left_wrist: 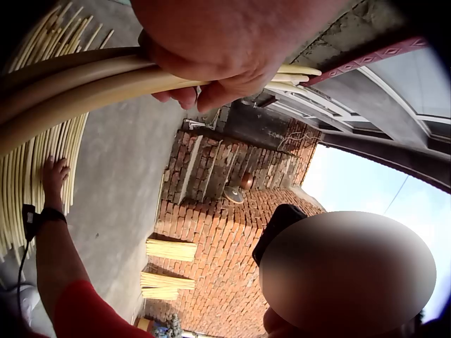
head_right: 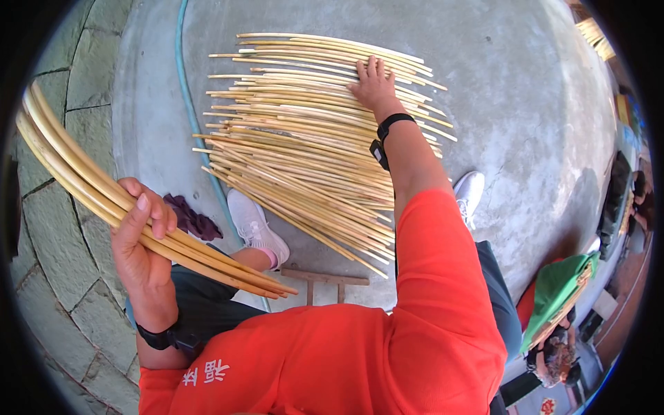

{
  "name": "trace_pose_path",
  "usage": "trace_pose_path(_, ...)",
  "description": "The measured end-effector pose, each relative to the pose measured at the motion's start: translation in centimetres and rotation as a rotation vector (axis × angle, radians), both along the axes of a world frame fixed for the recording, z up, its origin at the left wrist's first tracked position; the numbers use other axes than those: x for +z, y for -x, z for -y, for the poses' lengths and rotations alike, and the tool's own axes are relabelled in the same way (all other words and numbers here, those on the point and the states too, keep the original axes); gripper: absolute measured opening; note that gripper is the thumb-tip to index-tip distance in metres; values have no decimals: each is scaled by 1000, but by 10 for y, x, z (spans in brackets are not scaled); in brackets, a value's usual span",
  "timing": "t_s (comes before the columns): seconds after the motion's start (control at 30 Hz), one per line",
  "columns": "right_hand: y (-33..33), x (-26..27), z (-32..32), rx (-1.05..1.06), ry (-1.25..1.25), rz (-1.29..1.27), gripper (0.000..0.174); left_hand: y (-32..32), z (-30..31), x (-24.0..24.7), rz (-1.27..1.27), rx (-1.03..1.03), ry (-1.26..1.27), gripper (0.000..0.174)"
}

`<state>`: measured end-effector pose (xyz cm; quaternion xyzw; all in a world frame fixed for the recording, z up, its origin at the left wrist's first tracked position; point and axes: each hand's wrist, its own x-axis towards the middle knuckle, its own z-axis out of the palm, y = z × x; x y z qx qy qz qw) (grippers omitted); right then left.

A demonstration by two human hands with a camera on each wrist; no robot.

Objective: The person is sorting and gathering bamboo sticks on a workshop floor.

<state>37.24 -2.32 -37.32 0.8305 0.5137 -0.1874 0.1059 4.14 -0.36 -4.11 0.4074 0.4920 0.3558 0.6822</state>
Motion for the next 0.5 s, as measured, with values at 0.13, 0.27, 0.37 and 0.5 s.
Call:
trace_pose_path(0.13, 10, -7, 14, -6, -102, 41, 67, -1, 3, 2, 5, 17, -2, 18)
trace_pose_path(0.27, 15, 3, 16, 12, -15, -1, 69, 4, 9, 9, 30, 31, -23, 18)
trace_pose_path(0.37, 14, 6, 15, 5, -33, -20, 64, 9, 13, 12, 31, 17, -32, 16)
trace_pose_path(0.5, -4, -3, 5, -97, -324, -116, 38, 15, 13, 9, 9, 23, -39, 17)
